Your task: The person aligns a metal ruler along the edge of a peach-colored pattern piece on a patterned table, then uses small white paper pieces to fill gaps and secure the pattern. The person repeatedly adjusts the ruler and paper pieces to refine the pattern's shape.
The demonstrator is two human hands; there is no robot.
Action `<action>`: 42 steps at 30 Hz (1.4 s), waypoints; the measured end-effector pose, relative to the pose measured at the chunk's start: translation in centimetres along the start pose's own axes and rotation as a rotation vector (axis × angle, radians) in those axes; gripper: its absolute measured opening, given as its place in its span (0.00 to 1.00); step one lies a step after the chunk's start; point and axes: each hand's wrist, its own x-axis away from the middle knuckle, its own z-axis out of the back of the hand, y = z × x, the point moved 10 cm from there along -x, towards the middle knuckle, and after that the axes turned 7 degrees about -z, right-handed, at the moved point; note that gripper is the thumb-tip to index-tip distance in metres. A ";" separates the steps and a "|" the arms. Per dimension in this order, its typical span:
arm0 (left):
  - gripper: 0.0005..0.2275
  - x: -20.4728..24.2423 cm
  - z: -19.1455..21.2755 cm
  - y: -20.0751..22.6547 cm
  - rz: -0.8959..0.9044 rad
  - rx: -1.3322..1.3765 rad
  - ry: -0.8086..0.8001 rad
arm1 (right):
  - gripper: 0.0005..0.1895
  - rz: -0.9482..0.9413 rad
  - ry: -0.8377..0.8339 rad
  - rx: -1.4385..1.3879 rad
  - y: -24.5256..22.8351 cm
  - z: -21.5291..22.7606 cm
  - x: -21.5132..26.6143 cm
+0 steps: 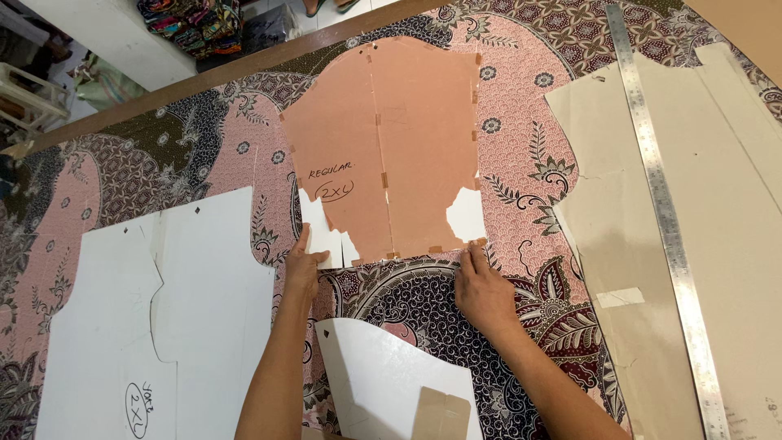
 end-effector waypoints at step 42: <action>0.37 2.9 -0.2 1.6 -0.146 0.039 0.056 | 0.23 -0.007 -0.025 -0.040 0.6 -0.2 -0.3</action>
